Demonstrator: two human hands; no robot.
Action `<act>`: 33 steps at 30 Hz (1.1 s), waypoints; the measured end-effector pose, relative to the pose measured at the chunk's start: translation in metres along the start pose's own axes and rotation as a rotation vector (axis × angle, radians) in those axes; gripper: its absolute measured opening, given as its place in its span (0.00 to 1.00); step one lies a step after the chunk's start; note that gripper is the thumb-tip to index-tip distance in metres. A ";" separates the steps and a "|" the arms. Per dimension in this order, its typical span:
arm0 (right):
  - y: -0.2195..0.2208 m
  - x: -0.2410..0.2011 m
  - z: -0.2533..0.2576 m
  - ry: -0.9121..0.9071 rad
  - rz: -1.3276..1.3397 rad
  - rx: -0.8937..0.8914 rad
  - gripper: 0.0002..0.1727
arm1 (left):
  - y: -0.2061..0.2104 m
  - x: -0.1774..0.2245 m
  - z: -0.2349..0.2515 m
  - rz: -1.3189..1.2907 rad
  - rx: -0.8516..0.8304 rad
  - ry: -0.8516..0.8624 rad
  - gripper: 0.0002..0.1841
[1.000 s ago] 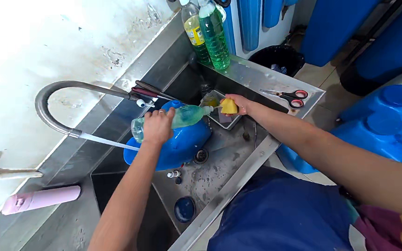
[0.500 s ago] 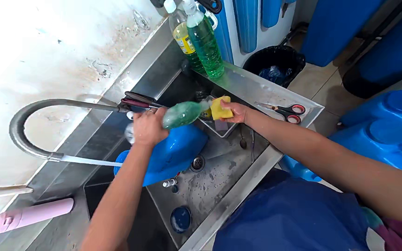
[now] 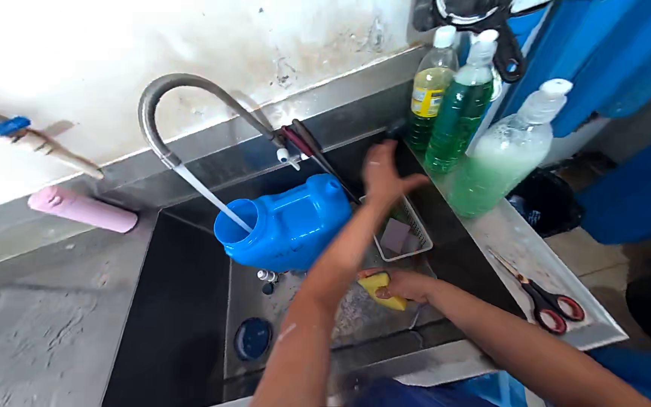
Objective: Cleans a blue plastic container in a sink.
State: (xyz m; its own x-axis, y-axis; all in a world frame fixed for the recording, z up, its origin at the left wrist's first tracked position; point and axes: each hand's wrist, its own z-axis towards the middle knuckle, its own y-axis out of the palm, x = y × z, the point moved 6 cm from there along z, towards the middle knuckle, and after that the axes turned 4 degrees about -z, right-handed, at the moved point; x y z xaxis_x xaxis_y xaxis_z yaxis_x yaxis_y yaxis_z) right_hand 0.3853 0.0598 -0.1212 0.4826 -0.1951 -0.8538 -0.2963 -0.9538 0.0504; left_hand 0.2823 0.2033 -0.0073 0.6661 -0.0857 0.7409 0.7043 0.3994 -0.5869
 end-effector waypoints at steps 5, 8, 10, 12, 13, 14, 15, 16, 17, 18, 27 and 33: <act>0.001 -0.012 -0.001 -0.039 -0.064 0.087 0.24 | -0.224 -0.161 0.017 0.621 0.169 -0.511 0.63; -0.031 -0.037 -0.010 -0.158 -0.036 0.283 0.24 | -0.259 -0.160 -0.023 0.674 -0.246 -0.501 0.57; -0.065 -0.079 -0.020 -0.280 -0.125 0.369 0.31 | -0.270 -0.171 -0.072 0.617 -0.438 -0.614 0.67; -0.095 -0.132 -0.020 -0.481 -0.319 0.472 0.50 | -0.270 -0.168 -0.108 0.649 -0.493 -0.590 0.75; -0.103 -0.164 -0.018 -0.563 -0.438 0.555 0.52 | -0.265 -0.156 -0.116 0.692 -0.510 -0.575 0.75; -0.104 -0.191 -0.013 -0.606 -0.547 0.637 0.49 | -0.260 -0.144 -0.122 0.720 -0.530 -0.592 0.75; -0.097 -0.206 0.003 -0.609 -0.643 0.712 0.45 | -0.254 -0.134 -0.127 0.735 -0.547 -0.619 0.74; -0.078 -0.209 0.030 -0.574 -0.719 0.792 0.41 | -0.250 -0.130 -0.132 0.735 -0.558 -0.642 0.74; -0.045 -0.202 0.068 -0.541 -0.812 0.869 0.36 | -0.248 -0.130 -0.136 0.716 -0.562 -0.664 0.74; 0.000 -0.192 0.105 -0.553 -0.945 0.948 0.29 | -0.249 -0.136 -0.141 0.686 -0.557 -0.684 0.73; 0.020 -0.183 0.122 -0.222 -1.076 1.000 0.24 | -0.272 -0.160 -0.162 0.522 -0.530 -0.553 0.68; 0.060 -0.178 0.142 -0.366 -1.121 0.949 0.22 | -0.274 -0.157 -0.172 0.485 -0.525 -0.497 0.69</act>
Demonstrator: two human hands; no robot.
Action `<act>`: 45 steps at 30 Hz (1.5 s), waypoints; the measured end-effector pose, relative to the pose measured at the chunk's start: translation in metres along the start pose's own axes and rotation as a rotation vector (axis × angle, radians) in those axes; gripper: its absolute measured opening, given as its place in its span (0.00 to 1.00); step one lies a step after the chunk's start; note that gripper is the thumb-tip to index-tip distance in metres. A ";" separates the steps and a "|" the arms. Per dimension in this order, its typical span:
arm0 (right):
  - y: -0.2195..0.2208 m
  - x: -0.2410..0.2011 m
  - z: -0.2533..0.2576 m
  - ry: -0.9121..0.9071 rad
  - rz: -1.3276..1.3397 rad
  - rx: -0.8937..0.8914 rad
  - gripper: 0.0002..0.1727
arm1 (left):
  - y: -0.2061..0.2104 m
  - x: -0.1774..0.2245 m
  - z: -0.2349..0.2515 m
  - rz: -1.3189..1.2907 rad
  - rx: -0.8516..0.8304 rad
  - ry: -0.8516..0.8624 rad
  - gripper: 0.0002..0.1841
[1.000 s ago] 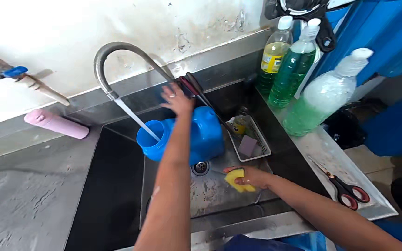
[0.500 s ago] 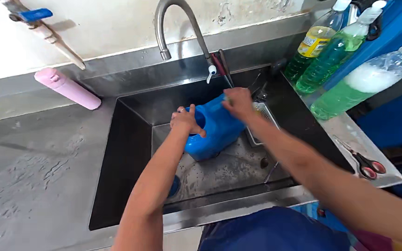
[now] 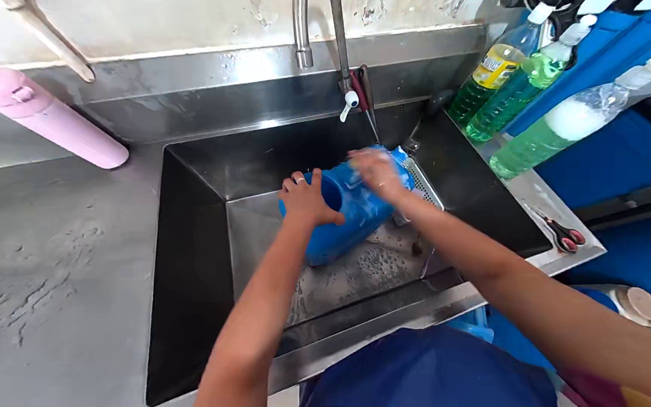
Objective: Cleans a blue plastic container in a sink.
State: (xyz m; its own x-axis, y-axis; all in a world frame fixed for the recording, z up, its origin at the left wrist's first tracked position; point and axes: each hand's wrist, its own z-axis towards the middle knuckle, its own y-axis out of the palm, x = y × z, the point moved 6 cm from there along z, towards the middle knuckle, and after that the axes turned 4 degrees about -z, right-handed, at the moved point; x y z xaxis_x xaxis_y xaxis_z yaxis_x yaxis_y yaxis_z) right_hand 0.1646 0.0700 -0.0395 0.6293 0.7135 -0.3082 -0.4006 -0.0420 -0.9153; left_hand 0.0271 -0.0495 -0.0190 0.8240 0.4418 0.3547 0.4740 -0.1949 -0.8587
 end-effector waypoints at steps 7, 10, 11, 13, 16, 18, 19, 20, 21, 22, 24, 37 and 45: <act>0.010 -0.040 -0.011 -0.023 0.071 0.052 0.21 | 0.008 0.008 -0.008 -0.027 -0.001 -0.010 0.69; -0.014 0.031 0.004 0.081 0.038 0.022 0.22 | 0.017 0.003 -0.014 -0.054 0.071 0.013 0.70; -0.020 0.047 0.006 0.152 0.018 0.063 0.23 | 0.020 0.003 -0.015 -0.057 0.084 0.010 0.69; -0.008 0.022 -0.009 0.121 -0.013 0.177 0.25 | 0.022 0.005 -0.015 -0.062 0.084 -0.004 0.68; 0.038 -0.027 -0.092 -0.162 0.189 0.241 0.27 | 0.023 0.001 -0.013 -0.056 0.076 0.007 0.68; 0.041 -0.001 -0.130 -0.202 0.132 0.099 0.23 | 0.019 -0.001 -0.011 -0.028 0.084 0.031 0.67; 0.036 0.014 -0.131 -0.212 0.066 -0.012 0.22 | 0.017 -0.001 -0.009 -0.007 0.086 0.041 0.67; 0.032 0.021 -0.117 -0.212 0.009 -0.107 0.23 | 0.017 0.000 -0.007 0.011 0.088 0.048 0.66; 0.033 0.021 -0.090 -0.192 -0.027 -0.202 0.25 | 0.017 0.000 -0.005 0.029 0.087 0.048 0.66; 0.038 0.016 -0.056 -0.159 -0.047 -0.262 0.25 | 0.019 -0.001 -0.005 0.040 0.095 0.052 0.65; 0.051 0.003 0.019 -0.144 -0.068 -0.251 0.25 | 0.020 -0.002 -0.006 0.029 0.125 0.043 0.65; 0.026 -0.020 0.017 -0.179 -0.097 -0.554 0.17 | 0.022 -0.008 -0.020 0.089 0.036 0.033 0.70; 0.008 0.010 -0.166 -0.052 0.444 -0.604 0.13 | 0.029 0.000 -0.035 -0.065 0.241 0.029 0.61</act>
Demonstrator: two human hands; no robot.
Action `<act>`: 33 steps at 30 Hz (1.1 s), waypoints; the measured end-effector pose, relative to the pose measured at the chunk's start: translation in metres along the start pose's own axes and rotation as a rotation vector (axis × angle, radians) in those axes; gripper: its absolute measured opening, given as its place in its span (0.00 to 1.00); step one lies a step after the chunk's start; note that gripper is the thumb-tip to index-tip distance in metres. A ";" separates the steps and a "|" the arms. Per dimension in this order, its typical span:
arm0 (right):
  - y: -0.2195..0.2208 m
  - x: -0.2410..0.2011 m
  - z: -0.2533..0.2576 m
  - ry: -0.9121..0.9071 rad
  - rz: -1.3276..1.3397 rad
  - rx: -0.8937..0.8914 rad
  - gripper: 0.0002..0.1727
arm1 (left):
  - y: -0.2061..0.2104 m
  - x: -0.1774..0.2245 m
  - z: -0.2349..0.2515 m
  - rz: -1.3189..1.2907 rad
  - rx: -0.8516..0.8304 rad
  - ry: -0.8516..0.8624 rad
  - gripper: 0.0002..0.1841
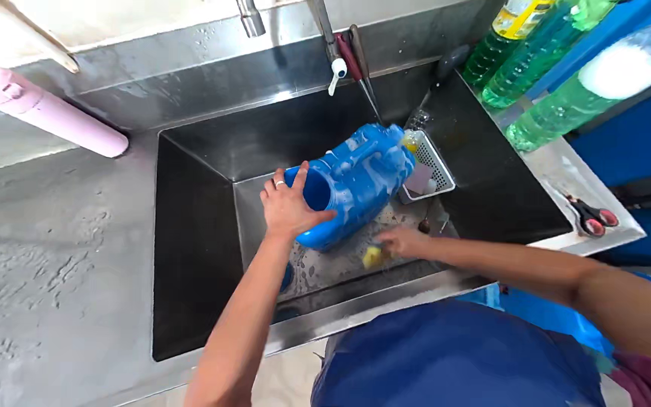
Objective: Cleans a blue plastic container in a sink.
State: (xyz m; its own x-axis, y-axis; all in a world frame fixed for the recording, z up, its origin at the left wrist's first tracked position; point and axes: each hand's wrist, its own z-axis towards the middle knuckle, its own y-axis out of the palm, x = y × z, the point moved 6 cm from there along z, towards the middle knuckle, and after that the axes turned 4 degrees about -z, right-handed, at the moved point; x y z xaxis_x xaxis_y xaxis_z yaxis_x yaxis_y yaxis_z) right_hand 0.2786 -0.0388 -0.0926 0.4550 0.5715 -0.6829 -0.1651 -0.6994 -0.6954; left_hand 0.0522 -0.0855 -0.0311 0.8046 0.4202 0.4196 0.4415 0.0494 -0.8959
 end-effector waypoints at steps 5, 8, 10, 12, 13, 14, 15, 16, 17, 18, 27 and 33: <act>-0.058 -0.005 0.036 0.296 0.476 0.712 0.24 | 0.023 0.052 0.006 -0.200 0.147 0.018 0.36; 0.040 -0.057 0.030 0.315 0.593 0.627 0.26 | 0.021 0.063 0.014 -0.225 0.127 0.051 0.34; 0.056 -0.082 0.022 0.268 0.609 0.443 0.22 | 0.020 0.062 0.013 -0.300 0.053 0.038 0.32; 0.012 -0.058 0.017 0.268 0.576 0.495 0.19 | 0.016 0.057 0.010 -0.370 -0.026 0.020 0.30; -0.013 -0.036 0.015 0.312 0.546 0.580 0.20 | 0.012 0.057 0.011 -0.399 -0.051 0.008 0.29; -0.027 -0.018 0.017 0.364 0.525 0.662 0.20 | 0.009 0.058 0.012 -0.407 -0.071 0.010 0.29; -0.024 -0.012 0.020 0.387 0.508 0.699 0.22 | 0.009 0.060 0.014 -0.414 -0.087 0.024 0.28; -0.007 -0.021 0.024 0.366 0.494 0.700 0.25 | 0.009 0.058 0.015 -0.446 -0.083 0.052 0.28; 0.014 -0.044 0.028 0.290 0.484 0.651 0.28 | 0.007 0.051 0.015 -0.530 -0.051 0.087 0.27; 0.027 -0.073 0.030 0.191 0.451 0.579 0.27 | 0.005 0.033 0.014 -0.697 -0.009 0.098 0.30; -0.042 -0.045 0.167 -0.408 -0.418 0.607 0.32 | 0.112 -0.005 -0.026 -1.216 0.167 -0.202 0.80; -0.059 -0.131 0.078 -0.586 -0.209 -0.267 0.24 | 0.073 -0.016 -0.027 -0.805 0.215 -0.074 0.42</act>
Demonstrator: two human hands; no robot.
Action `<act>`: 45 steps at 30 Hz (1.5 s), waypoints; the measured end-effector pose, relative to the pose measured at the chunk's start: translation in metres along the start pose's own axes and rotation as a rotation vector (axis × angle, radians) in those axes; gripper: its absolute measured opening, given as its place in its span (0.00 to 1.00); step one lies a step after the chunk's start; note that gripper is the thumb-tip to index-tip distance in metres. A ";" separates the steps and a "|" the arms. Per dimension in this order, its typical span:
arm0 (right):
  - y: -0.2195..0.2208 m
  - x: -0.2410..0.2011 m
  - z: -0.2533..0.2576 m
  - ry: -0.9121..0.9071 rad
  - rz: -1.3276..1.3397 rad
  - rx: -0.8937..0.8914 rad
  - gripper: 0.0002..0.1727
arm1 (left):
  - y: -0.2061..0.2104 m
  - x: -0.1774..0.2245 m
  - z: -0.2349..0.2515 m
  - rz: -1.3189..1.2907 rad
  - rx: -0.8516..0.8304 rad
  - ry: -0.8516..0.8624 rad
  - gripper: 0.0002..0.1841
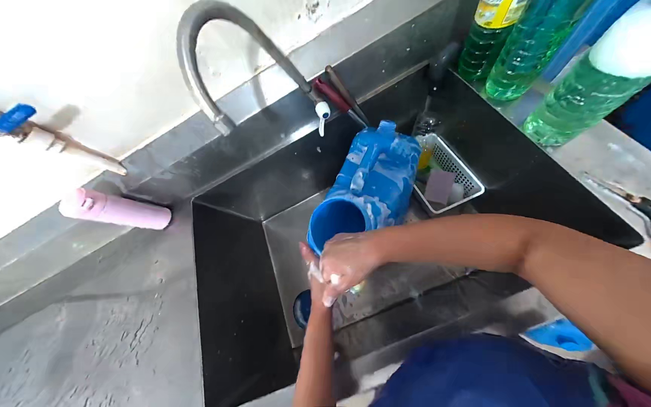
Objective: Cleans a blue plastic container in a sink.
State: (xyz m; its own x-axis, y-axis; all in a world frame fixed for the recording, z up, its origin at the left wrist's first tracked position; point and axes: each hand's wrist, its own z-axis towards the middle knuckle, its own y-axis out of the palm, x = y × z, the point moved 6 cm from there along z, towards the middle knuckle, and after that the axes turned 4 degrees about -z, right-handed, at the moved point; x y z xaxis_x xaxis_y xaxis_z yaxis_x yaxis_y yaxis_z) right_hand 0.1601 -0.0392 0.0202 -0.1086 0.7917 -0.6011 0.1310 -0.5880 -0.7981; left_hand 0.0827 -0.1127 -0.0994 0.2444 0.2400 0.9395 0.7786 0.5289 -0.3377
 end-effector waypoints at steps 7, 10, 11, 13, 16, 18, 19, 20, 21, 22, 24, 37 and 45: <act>-0.058 0.273 -0.144 0.800 0.209 1.016 0.20 | 0.111 0.153 0.134 0.697 -0.295 -0.059 0.35; -0.053 0.288 -0.145 0.826 0.312 0.931 0.21 | 0.149 0.136 0.157 0.838 -0.354 -0.255 0.23; -0.055 0.271 -0.143 0.757 0.261 0.976 0.19 | 0.149 0.133 0.157 0.832 -0.364 -0.255 0.23; -0.039 0.258 -0.146 0.748 0.324 1.046 0.18 | 0.137 0.125 0.144 0.822 -0.401 -0.204 0.21; -0.004 0.275 -0.144 0.983 0.624 0.741 0.25 | 0.119 0.116 0.104 0.933 -0.667 -0.102 0.20; 0.010 0.217 -0.122 0.783 0.580 0.655 0.20 | 0.094 0.113 0.070 1.065 -0.882 -0.086 0.21; 0.016 0.165 -0.112 0.620 0.519 0.565 0.21 | 0.081 0.112 0.049 1.107 -0.939 -0.107 0.20; 0.025 0.109 -0.107 0.463 0.454 0.451 0.27 | 0.071 0.110 0.027 1.130 -0.962 -0.142 0.20; 0.031 0.064 -0.106 0.355 0.412 0.338 0.35 | 0.063 0.108 0.006 1.133 -0.955 -0.153 0.20; 0.038 0.044 -0.106 0.302 0.386 0.300 0.39 | 0.057 0.104 -0.013 1.132 -0.925 -0.113 0.20; 0.051 0.073 -0.108 0.429 0.484 0.318 0.35 | 0.048 0.100 -0.038 1.060 -0.725 0.156 0.16; 0.027 0.106 -0.099 0.809 -0.010 0.875 0.24 | -0.081 -0.042 0.001 0.278 0.030 0.113 0.27; 0.128 0.044 0.050 0.716 -0.182 0.451 0.29 | -0.085 -0.071 0.011 0.303 -0.155 -0.157 0.21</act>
State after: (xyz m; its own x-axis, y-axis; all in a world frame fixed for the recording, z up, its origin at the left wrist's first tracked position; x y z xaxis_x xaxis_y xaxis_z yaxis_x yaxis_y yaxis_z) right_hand 0.1231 -0.0874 -0.1105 0.5767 0.7047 -0.4134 -0.2479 -0.3312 -0.9104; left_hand -0.0070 -0.1660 -0.1377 0.3953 0.4948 0.7739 0.7654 0.2883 -0.5753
